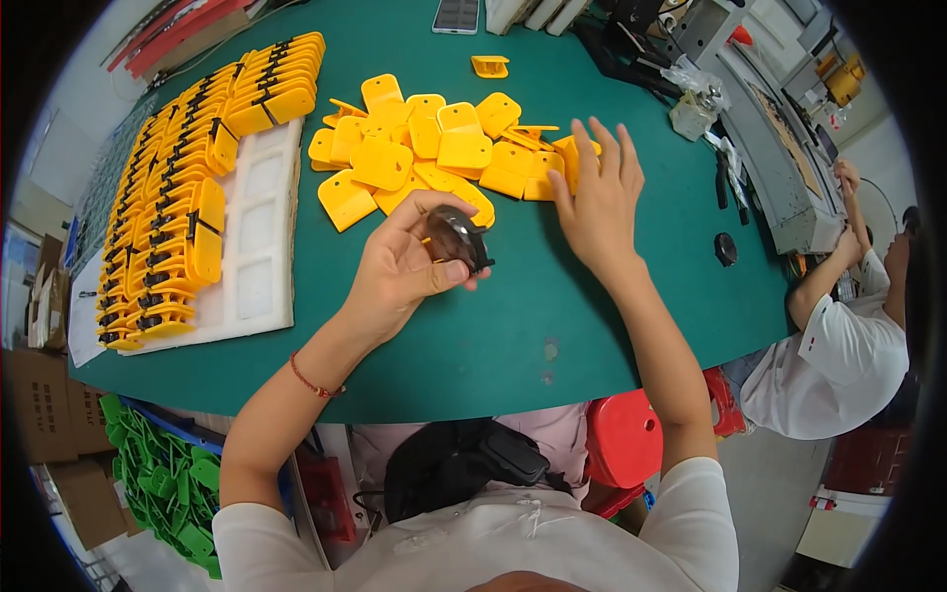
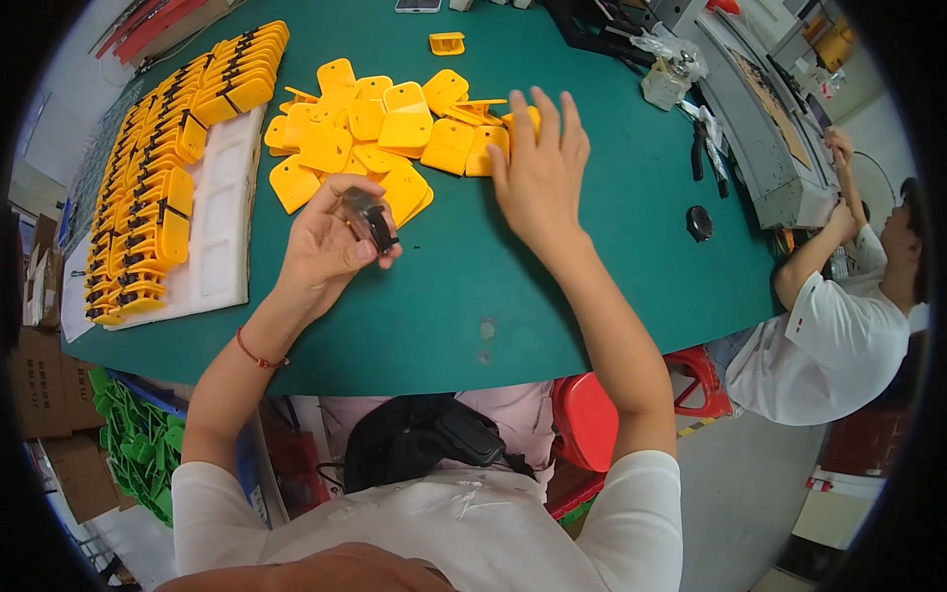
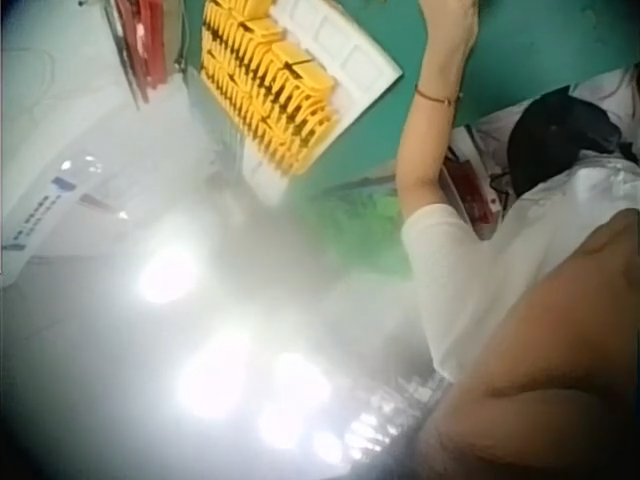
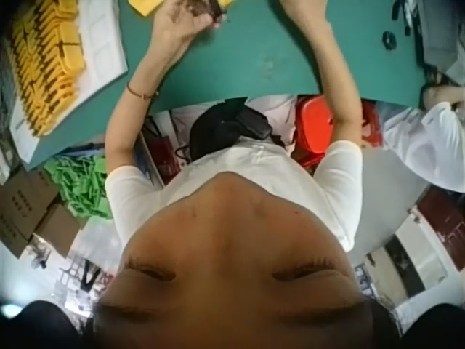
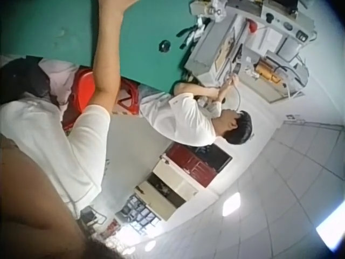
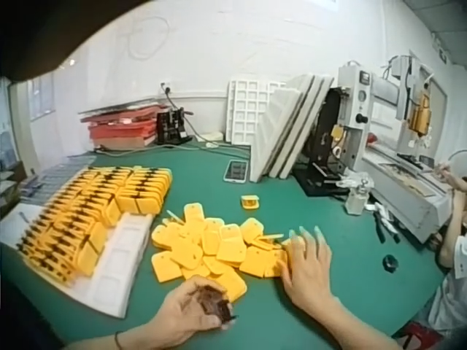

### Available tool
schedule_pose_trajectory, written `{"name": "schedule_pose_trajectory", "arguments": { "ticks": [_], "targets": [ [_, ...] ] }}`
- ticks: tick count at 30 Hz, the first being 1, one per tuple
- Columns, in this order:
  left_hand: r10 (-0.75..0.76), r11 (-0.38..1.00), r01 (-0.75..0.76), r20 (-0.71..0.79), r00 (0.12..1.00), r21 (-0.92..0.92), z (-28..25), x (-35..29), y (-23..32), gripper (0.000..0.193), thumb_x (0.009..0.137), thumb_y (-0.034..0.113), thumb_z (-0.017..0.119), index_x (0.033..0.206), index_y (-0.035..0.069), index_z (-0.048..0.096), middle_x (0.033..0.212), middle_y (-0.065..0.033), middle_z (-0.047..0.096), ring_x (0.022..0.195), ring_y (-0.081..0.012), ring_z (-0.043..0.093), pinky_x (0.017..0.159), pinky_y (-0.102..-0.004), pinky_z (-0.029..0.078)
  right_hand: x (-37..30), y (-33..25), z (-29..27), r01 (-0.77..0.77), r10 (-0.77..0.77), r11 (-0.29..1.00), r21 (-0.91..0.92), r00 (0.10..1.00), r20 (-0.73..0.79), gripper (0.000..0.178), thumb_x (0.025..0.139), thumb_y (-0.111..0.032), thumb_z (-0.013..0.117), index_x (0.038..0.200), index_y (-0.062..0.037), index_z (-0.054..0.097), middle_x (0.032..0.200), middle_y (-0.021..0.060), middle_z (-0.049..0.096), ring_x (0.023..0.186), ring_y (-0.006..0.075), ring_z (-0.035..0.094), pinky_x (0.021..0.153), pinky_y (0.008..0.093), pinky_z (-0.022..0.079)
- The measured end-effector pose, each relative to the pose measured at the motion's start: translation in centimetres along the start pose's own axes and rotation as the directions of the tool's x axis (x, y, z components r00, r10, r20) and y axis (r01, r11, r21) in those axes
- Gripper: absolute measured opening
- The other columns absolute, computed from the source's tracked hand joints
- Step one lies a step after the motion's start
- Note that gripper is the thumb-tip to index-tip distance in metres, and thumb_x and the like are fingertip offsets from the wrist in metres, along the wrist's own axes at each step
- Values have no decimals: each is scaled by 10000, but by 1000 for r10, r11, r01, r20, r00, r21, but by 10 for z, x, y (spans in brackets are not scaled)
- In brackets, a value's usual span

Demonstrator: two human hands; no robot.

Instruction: The person assembles small electronic modules into yellow plastic housings by hand, taking the modules from a storage tray and inserting them into the housings.

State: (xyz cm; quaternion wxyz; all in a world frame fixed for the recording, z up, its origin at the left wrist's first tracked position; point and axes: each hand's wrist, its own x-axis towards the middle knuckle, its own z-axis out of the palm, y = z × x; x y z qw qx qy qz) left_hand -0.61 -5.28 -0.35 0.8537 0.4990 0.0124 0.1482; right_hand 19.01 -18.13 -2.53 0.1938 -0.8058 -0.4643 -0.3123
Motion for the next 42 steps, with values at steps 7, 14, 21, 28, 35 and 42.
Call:
{"name": "schedule_pose_trajectory", "arguments": {
  "ticks": [7, 14, 21, 28, 35, 42],
  "targets": [
    [122, 992, -122, -4, 993, 27, -12, 3, -6, 306, 744, 24, 671, 981, 60, 481, 951, -89, 549, 993, -237, 565, 882, -352, 452, -1, 9, -1, -219, 213, 975, 39, 969, 127, 351, 791, -158, 608, 1117, -47, 539, 1166, 149, 467, 1089, 315, 429, 918, 440, 330],
    [341, 915, -322, -40, 939, 241, -17, 6, -10, 246, 770, -62, 601, 965, 44, 496, 1043, -111, 561, 1023, -207, 543, 930, -324, 413, -2, -15, -20, 97, -18, 698, 709, 993, -118, 425, 663, 87, 634, 1052, -51, 534, 1014, 116, 556, 893, 270, 559, 762, 311, 466],
    [429, 825, -310, -168, 887, 473, -13, 5, -10, 260, 774, -154, 514, 984, -1, 530, 1034, -106, 561, 985, -168, 552, 905, -270, 434, -8, -23, -29, 405, -274, 745, 530, 910, -311, 423, 554, -96, 784, 916, -34, 573, 795, 74, 604, 707, 235, 570, 609, 311, 439],
    [452, 641, -343, 24, 892, 687, -14, 0, -14, 342, 753, -159, 542, 1060, -9, 537, 1039, -105, 563, 974, -160, 563, 876, -263, 452, -14, -31, -22, 388, -282, 703, 596, 922, -267, 401, 585, -166, 783, 901, -34, 576, 702, 62, 555, 632, 219, 530, 558, 315, 404],
    [239, 955, -206, -144, 960, 212, -12, 3, -8, 407, 765, -3, 639, 1142, 10, 487, 1006, -105, 571, 974, -173, 561, 888, -286, 442, -11, -37, -16, -123, -32, 411, 903, 988, 149, 296, 824, -307, 586, 899, -21, 576, 840, 108, 550, 743, 256, 537, 653, 316, 435],
    [30, 999, -23, -245, 969, 29, -4, 3, -3, 415, 753, -7, 663, 1125, -9, 479, 980, -131, 604, 875, -154, 608, 783, -253, 498, -12, -44, -1, -340, 121, 651, 679, 929, 349, 199, 771, -229, 650, 790, -35, 608, 855, 92, 573, 755, 203, 561, 657, 307, 446]
  ]
}}
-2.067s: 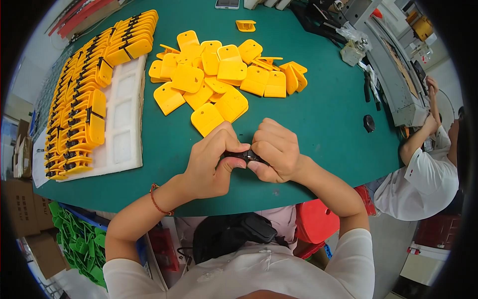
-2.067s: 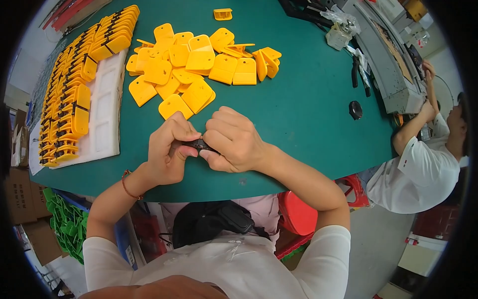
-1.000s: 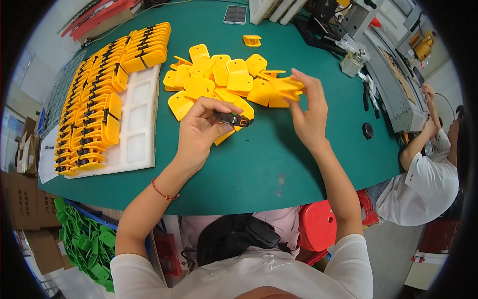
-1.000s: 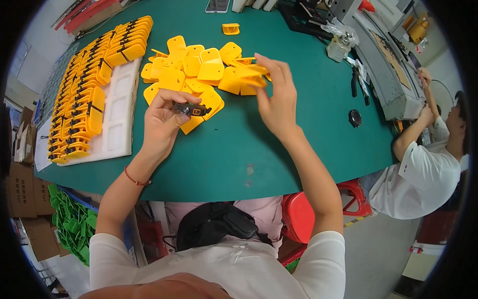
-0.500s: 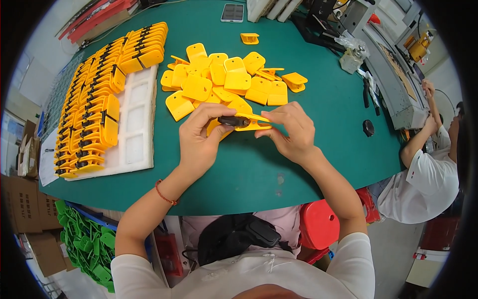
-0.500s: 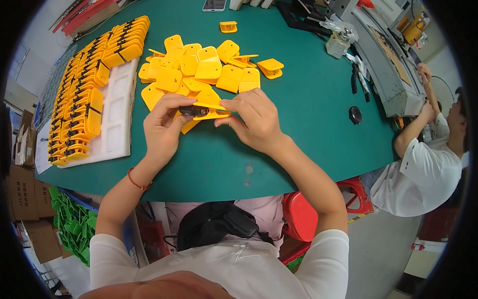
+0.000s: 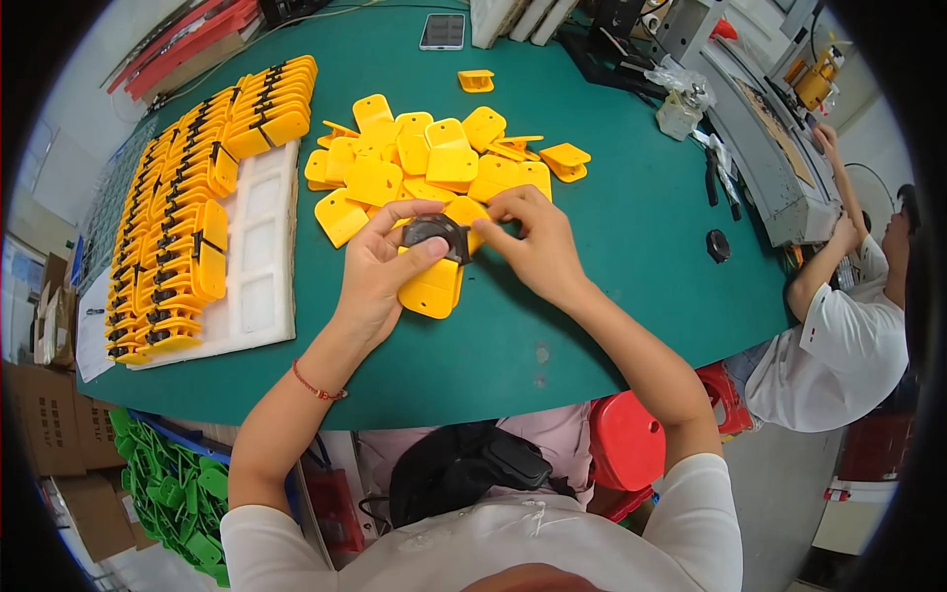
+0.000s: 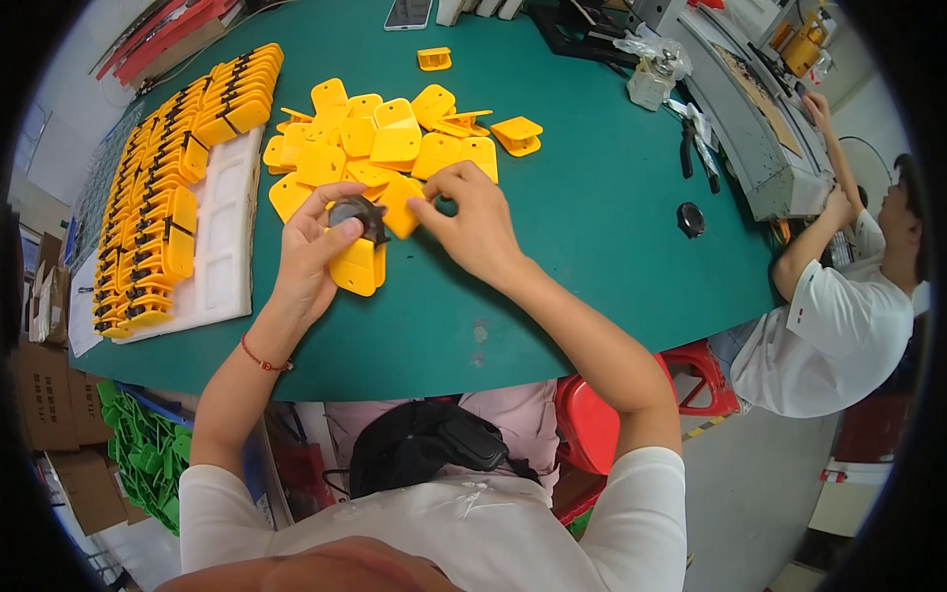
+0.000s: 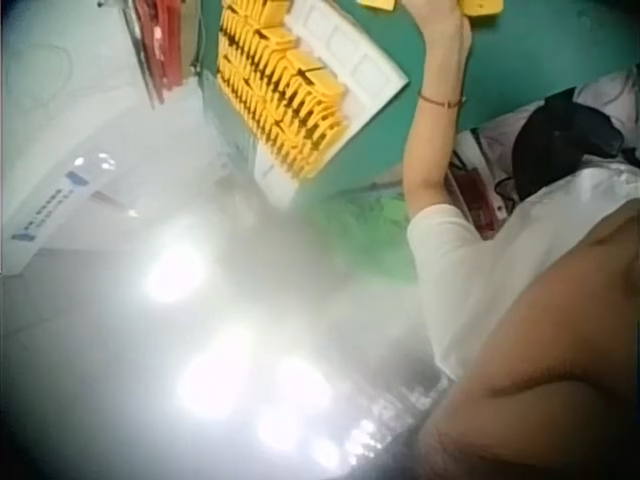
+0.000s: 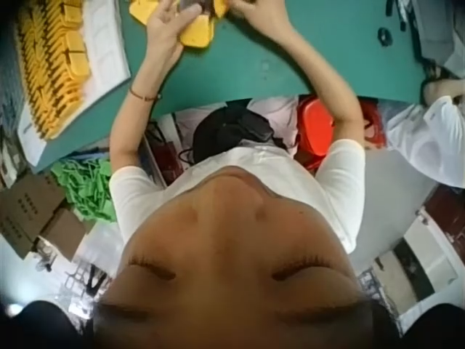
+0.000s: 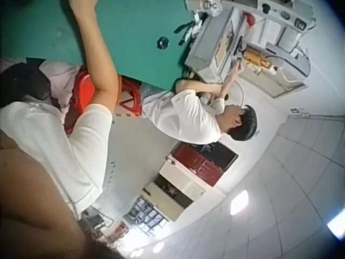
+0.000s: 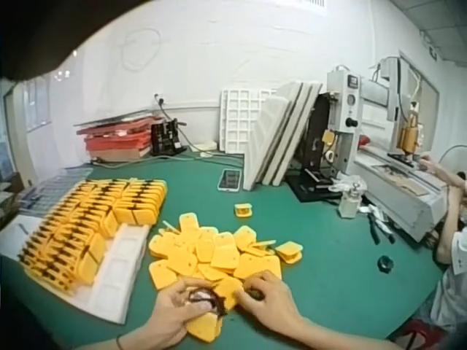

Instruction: The person assembles small electronic modules into yellow plastic housings by hand, taking the modules from a storage tray and inserting them into the housings.

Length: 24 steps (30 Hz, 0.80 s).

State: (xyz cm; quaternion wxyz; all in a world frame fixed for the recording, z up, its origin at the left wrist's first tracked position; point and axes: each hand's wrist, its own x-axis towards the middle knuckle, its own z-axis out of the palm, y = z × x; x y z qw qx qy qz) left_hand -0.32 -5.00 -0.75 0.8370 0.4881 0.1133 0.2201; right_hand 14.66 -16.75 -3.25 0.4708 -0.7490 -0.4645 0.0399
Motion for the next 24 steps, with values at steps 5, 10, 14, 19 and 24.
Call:
{"name": "schedule_pose_trajectory", "arguments": {
  "ticks": [5, 10, 14, 19, 24],
  "targets": [
    [-32, 964, 16, 55, 998, 264, 3, -2, 3, 459, 711, -22, 705, 1112, -19, 479, 948, -130, 636, 853, -149, 624, 779, -242, 500, 6, -6, -22, -318, 319, 611, 725, 937, 143, 225, 786, -47, 616, 1006, -21, 571, 949, 47, 591, 844, 92, 551, 714, 209, 432],
    [-54, 932, -3, 147, 988, 361, 4, -4, -9, 561, 668, 2, 752, 1134, -22, 440, 1014, -151, 627, 900, -152, 614, 814, -256, 492, 7, -6, -31, -272, 281, 491, 828, 949, 145, 319, 758, -21, 625, 1069, -2, 554, 916, 25, 584, 818, 78, 544, 711, 198, 420],
    [-1, 924, -61, 162, 987, 377, 4, -4, -13, 650, 641, 24, 781, 1169, -18, 405, 1034, -155, 619, 920, -153, 605, 830, -262, 482, 1, -12, -34, -271, 237, 536, 799, 957, 166, 289, 751, -1, 619, 1036, -2, 572, 898, 20, 582, 810, 74, 540, 707, 195, 431],
    [32, 915, -91, 156, 987, 393, 8, -5, -12, 680, 633, 37, 790, 1186, -13, 398, 1029, -154, 620, 919, -152, 605, 834, -268, 478, -5, -21, -27, -236, 118, 599, 765, 971, 207, 263, 742, 12, 613, 1003, -1, 580, 890, 24, 581, 832, 86, 544, 760, 211, 449],
    [117, 843, -205, 202, 972, 498, 7, -5, -9, 618, 665, 44, 767, 1182, -28, 437, 1034, -143, 621, 933, -145, 598, 843, -266, 472, -5, -18, -22, -206, 57, 625, 753, 974, 219, 298, 752, -5, 609, 1046, -6, 558, 906, 24, 576, 837, 92, 542, 778, 217, 441]
  ]
}}
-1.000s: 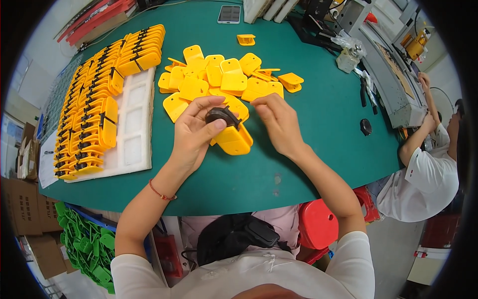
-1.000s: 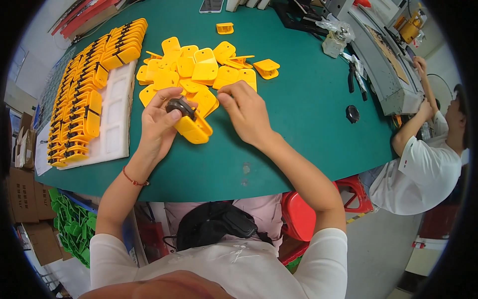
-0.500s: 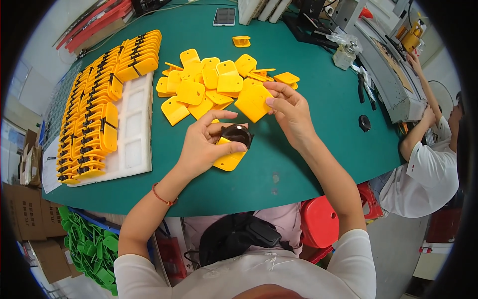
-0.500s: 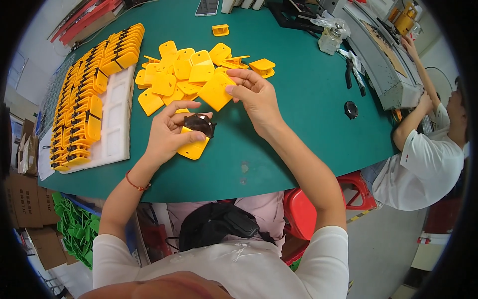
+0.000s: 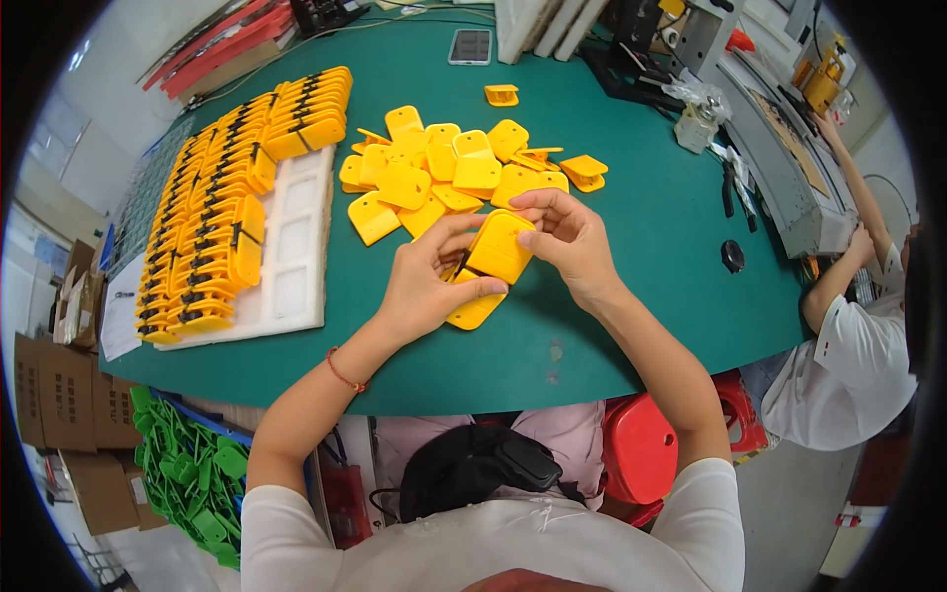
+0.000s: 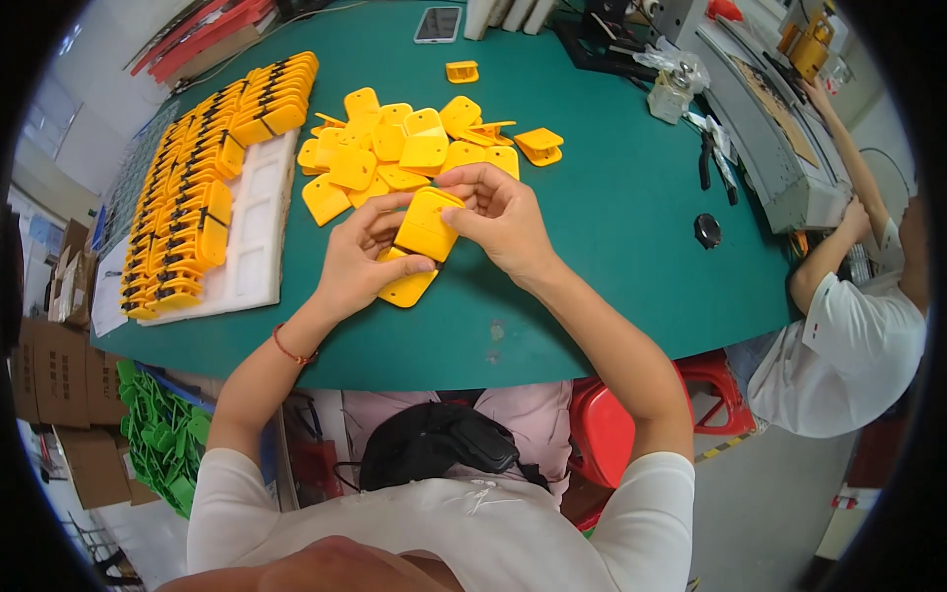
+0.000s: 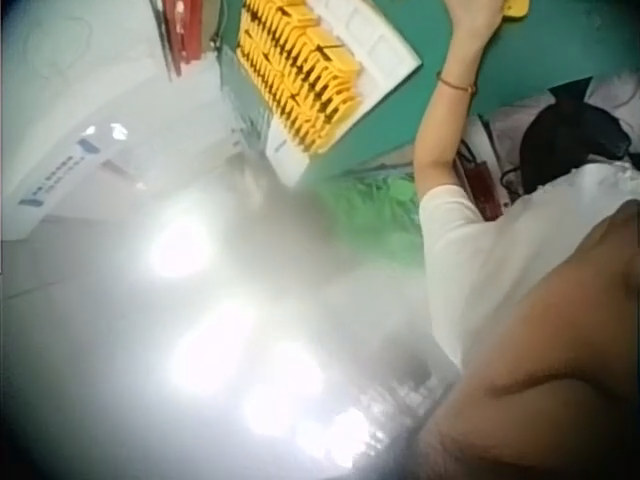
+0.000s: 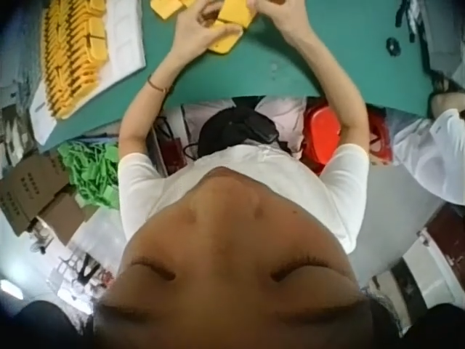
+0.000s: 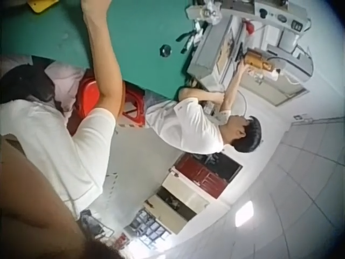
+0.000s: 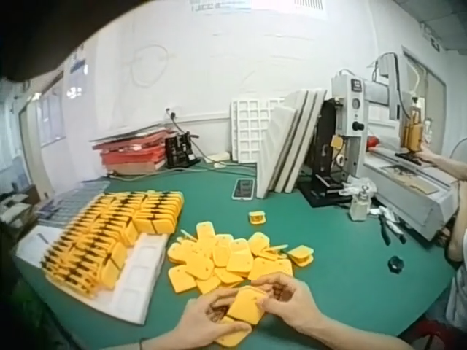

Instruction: The person assembles small electronic modules into yellow plastic housings by hand, taking the modules from a storage tray and inserting them into the housings.

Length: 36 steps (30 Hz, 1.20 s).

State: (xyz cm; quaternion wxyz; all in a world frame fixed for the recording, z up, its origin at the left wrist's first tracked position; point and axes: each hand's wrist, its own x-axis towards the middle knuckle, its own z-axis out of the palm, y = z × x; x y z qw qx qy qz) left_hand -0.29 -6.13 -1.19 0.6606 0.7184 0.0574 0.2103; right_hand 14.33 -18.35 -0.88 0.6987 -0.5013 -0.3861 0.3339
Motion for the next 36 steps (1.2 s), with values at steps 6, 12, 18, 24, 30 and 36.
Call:
{"name": "schedule_pose_trajectory", "arguments": {
  "ticks": [6, 12, 18, 24, 30, 36],
  "targets": [
    [136, 820, -101, -20, 990, 564, -19, 21, 28, 431, 703, 30, 708, 1100, 16, 543, 1020, -76, 605, 894, -127, 577, 755, -259, 460, 3, -22, -17, 111, -111, 993, -34, 994, -6, 450, 846, -97, 535, 1262, -26, 379, 1219, 142, 507, 1006, 173, 538, 829, 284, 439],
    [477, 227, -269, 134, 868, 936, -136, 62, 51, 314, 638, -39, 630, 934, 51, 577, 889, -102, 573, 849, -313, 554, 725, -363, 464, -30, -71, -43, 192, -216, 910, -368, 976, -24, 399, 864, -124, 533, 1232, -36, 405, 1228, 121, 491, 997, 174, 536, 835, 290, 430],
    [349, -31, -135, 138, 927, 990, -200, 84, 25, 289, 603, -31, 641, 868, 68, 588, 870, -85, 585, 896, -282, 531, 767, -359, 449, -58, -91, -104, 50, -254, 671, -740, 953, -166, 307, 852, -99, 526, 1142, -20, 462, 1154, 96, 545, 926, 174, 572, 804, 294, 451],
    [331, -121, -105, 140, 933, 987, -209, 89, 8, 398, 590, -12, 683, 952, 49, 527, 944, -118, 518, 907, -306, 526, 767, -370, 458, -86, -103, -159, -141, -362, 313, -939, 897, -255, 310, 820, -90, 540, 1115, -17, 477, 1081, 121, 549, 906, 227, 567, 757, 329, 451],
    [413, -328, -10, 153, 898, 944, -209, 97, 0, 643, 545, 86, 760, 1124, 67, 480, 1054, -108, 491, 987, -279, 499, 767, -374, 446, -115, -67, -247, -475, -248, 260, -841, 809, -534, 913, 655, -436, 715, 1288, 84, 312, 1243, 286, 424, 1149, 380, 435, 961, 400, 347],
    [324, -271, -7, 98, 941, 963, -185, 82, 22, 810, 576, 39, 735, 1304, 105, 386, 1334, -131, 343, 1240, -330, 309, 1015, -424, 267, -107, -37, -220, -567, -224, 3, -824, 802, -553, 1092, 613, -545, 714, 1341, 87, 201, 1201, 285, 447, 1109, 419, 440, 917, 453, 363]
  ]
}}
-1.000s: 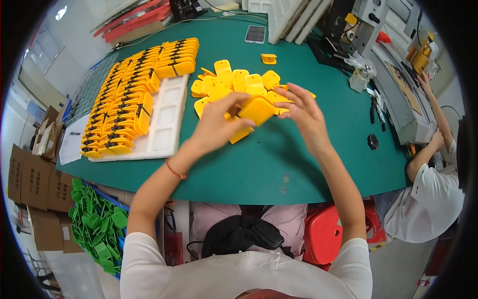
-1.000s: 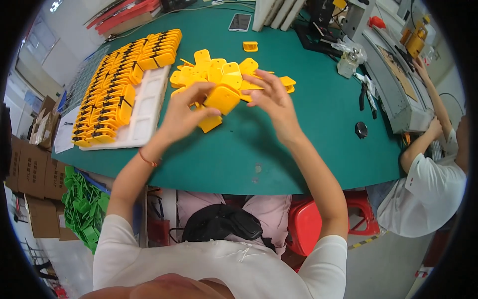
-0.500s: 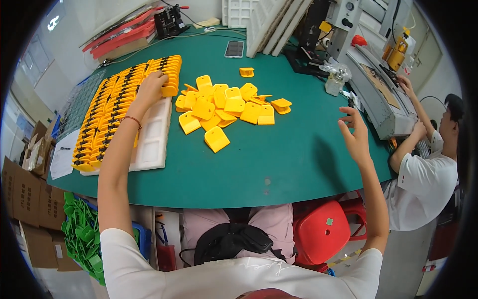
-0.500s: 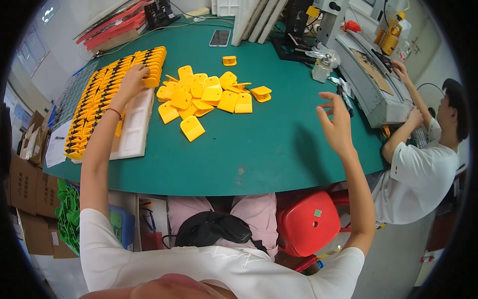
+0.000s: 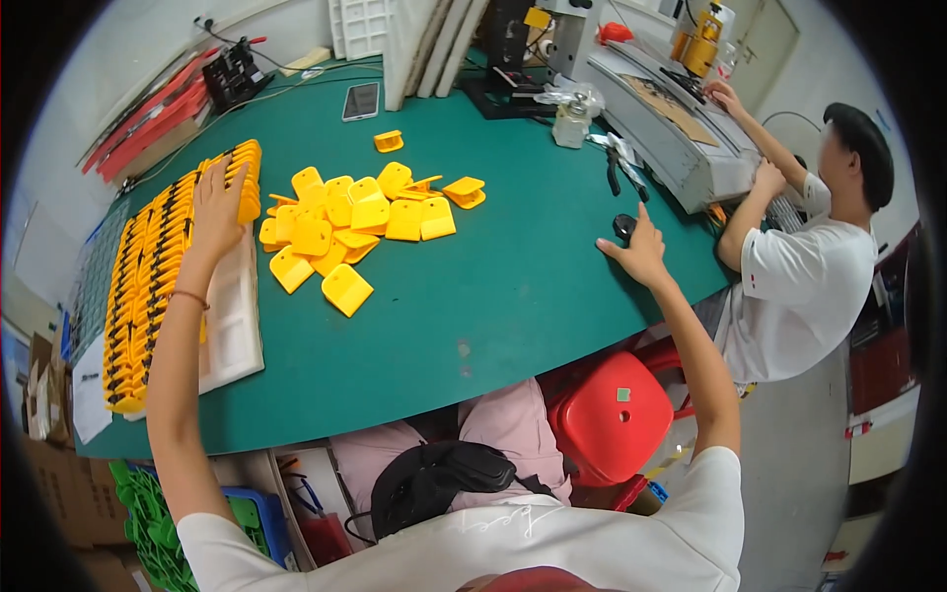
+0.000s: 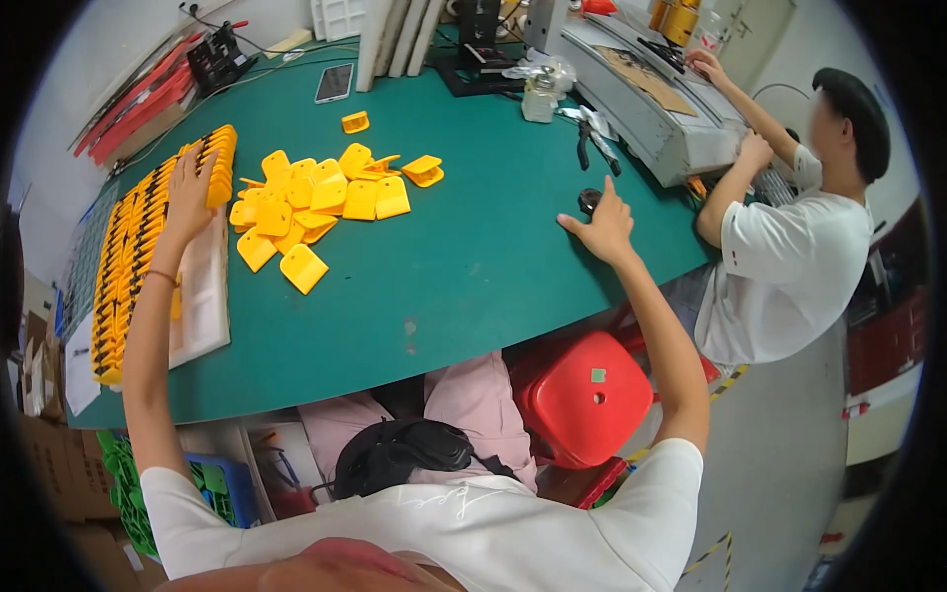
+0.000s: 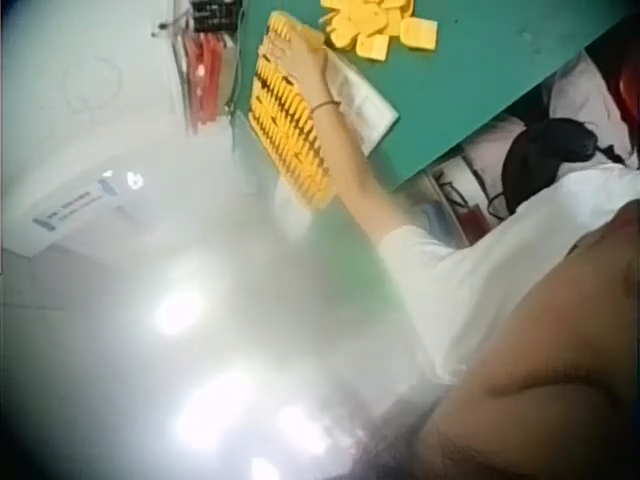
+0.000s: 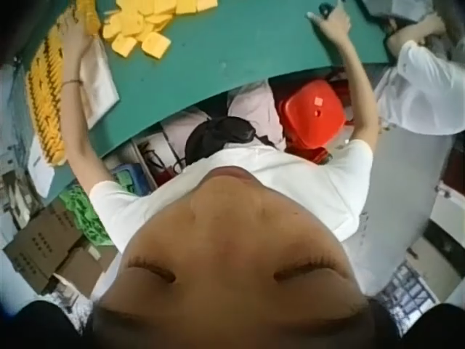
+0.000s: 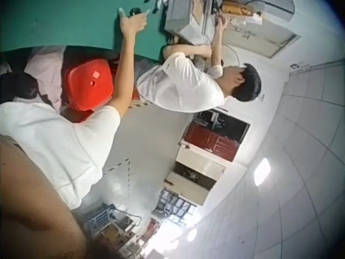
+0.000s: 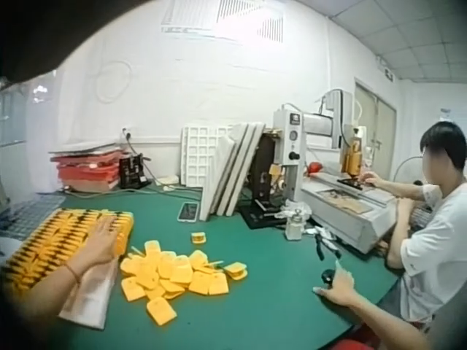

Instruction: The person assembles small electronic modules into yellow plastic housings by hand, taking the modules from a storage tray and inserting them into the housings.

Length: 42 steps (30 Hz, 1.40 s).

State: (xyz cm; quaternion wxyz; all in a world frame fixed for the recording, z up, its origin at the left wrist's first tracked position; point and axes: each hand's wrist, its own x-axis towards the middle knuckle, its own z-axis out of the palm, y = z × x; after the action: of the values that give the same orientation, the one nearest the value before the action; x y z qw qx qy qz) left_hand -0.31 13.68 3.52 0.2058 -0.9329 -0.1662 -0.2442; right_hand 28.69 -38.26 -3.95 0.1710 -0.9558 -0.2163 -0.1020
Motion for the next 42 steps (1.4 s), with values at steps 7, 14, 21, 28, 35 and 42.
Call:
{"name": "schedule_pose_trajectory", "arguments": {
  "ticks": [7, 14, 21, 28, 35, 42],
  "targets": [
    [343, 680, -229, 25, 939, -696, -90, -21, 148, 523, 751, 115, 625, 1230, 67, 421, 1314, -144, 364, 1232, -331, 342, 1023, -407, 301, 12, 6, 12, 12, 15, 984, 177, 989, -150, 843, 682, -255, 704, 1315, 82, 259, 1069, 232, 515, 971, 362, 485, 861, 417, 393],
    [366, -253, 377, 273, 890, -891, -66, -68, 190, 469, 912, 216, 477, 1304, 25, 304, 1249, -164, 446, 1022, -227, 548, 867, -333, 448, -47, -176, -11, 542, -634, 557, 630, 767, -99, 829, 663, -86, 665, 1365, -34, 227, 1138, 141, 488, 1038, 294, 437, 910, 361, 383],
    [329, -725, 483, 369, 869, -492, -42, -65, 176, 467, 960, 339, 350, 1311, 31, 322, 1164, -133, 488, 975, -197, 564, 802, -340, 503, -56, -245, 7, 690, -853, 198, 696, 471, -224, 809, 644, -12, 643, 1350, -36, 250, 1179, 158, 456, 1089, 326, 420, 942, 390, 354],
    [233, -693, 469, 446, 864, -547, -41, -71, 176, 435, 964, 289, 344, 1290, 1, 320, 1203, -153, 467, 1015, -242, 564, 830, -355, 497, -59, -241, 31, 714, -776, 250, 654, 551, -306, 788, 651, -60, 712, 1318, -26, 294, 1190, 164, 445, 1101, 339, 424, 932, 397, 363],
    [169, -718, 411, 433, 886, -561, -52, -71, 181, 355, 960, 207, 373, 1265, 26, 346, 1190, -150, 478, 1076, -262, 539, 918, -343, 444, -61, -240, 37, 779, -762, 226, 585, 516, -392, 769, 621, -124, 777, 1256, -28, 353, 1160, 163, 467, 1037, 320, 469, 880, 392, 395],
    [122, -619, 353, 358, 926, -702, -52, -77, 185, 335, 926, 133, 465, 1221, 3, 377, 1154, -109, 496, 1059, -150, 509, 912, -268, 405, -62, -239, 42, 816, -729, 168, 553, 481, -488, 716, 626, -88, 775, 1224, -48, 384, 1103, 150, 509, 951, 306, 529, 793, 367, 450]
  ]
}}
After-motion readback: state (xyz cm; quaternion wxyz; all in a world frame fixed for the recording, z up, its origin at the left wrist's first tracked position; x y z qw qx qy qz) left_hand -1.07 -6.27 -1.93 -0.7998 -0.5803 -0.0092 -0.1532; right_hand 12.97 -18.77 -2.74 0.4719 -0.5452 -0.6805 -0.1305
